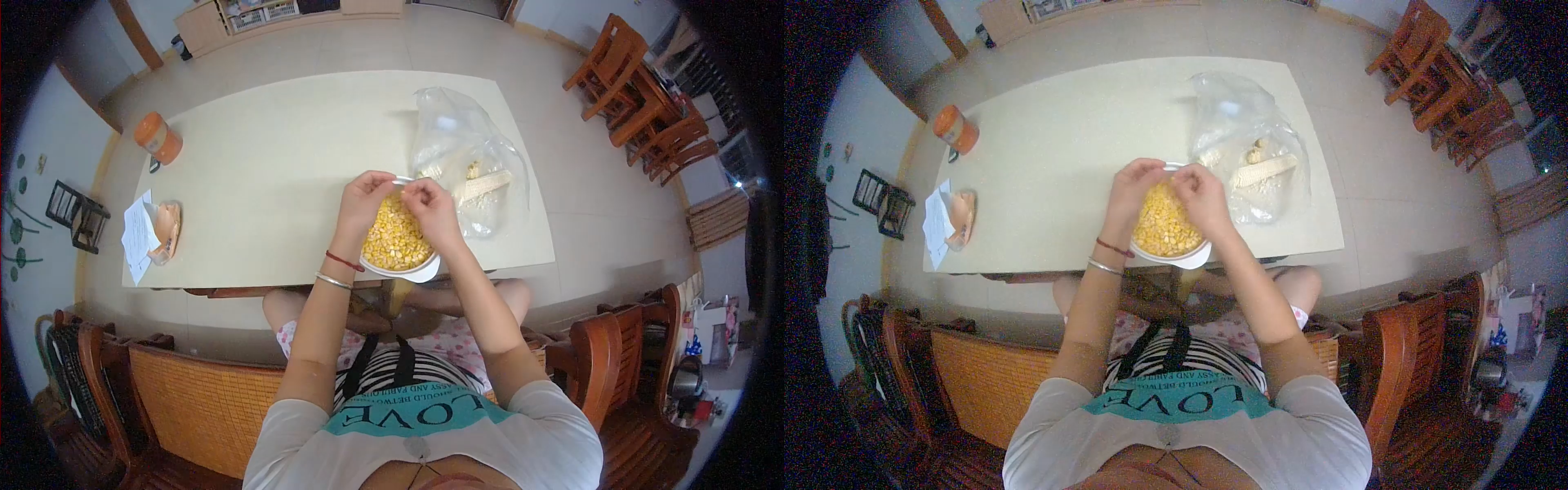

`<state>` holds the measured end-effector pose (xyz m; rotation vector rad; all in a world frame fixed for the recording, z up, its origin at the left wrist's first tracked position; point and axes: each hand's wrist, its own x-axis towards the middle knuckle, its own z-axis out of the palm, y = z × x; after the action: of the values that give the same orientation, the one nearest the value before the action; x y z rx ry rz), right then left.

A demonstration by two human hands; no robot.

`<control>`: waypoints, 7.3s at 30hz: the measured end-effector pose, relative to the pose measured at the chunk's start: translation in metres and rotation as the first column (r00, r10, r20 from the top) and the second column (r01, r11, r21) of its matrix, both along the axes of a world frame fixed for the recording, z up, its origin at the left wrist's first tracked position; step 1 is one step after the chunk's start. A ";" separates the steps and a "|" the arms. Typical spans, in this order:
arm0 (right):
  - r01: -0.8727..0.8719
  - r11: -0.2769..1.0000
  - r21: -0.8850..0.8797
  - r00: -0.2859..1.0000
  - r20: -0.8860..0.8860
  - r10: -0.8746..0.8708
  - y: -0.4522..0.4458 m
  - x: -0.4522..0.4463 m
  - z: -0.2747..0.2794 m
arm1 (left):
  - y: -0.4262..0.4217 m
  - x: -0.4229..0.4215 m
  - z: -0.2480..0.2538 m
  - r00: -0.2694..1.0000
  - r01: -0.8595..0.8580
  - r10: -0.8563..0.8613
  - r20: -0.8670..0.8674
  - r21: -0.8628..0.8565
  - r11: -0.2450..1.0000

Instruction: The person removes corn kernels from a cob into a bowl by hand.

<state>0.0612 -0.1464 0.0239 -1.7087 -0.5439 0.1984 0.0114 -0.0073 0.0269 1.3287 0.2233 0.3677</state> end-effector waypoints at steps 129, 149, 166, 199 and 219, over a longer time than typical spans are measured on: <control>-0.387 0.499 -0.775 0.529 0.257 0.809 -0.025 -0.006 0.036 | 0.011 0.003 0.000 0.961 -0.132 0.233 0.149 -0.495 0.859; -0.254 0.796 -0.549 0.876 0.218 0.430 -0.029 0.025 0.044 | 0.010 0.004 0.001 0.961 -0.145 0.239 0.140 -0.481 0.865; -0.288 0.407 -0.867 0.439 0.258 0.861 -0.011 0.016 0.040 | 0.013 0.007 -0.002 0.962 -0.142 0.237 0.133 -0.498 0.856; -0.420 0.456 -0.785 0.685 0.056 0.727 0.055 0.028 0.002 | 0.012 0.007 -0.002 0.968 -0.155 0.223 0.114 -0.425 0.892; -0.678 0.138 -0.722 0.431 -0.239 0.870 0.037 0.041 0.035 | 0.012 0.008 -0.006 0.970 -0.147 0.208 0.123 -0.383 0.912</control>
<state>0.1026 -0.1091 0.0594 -2.0493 -1.7892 1.1669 0.0189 0.0051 0.0205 0.9009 0.2655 0.5567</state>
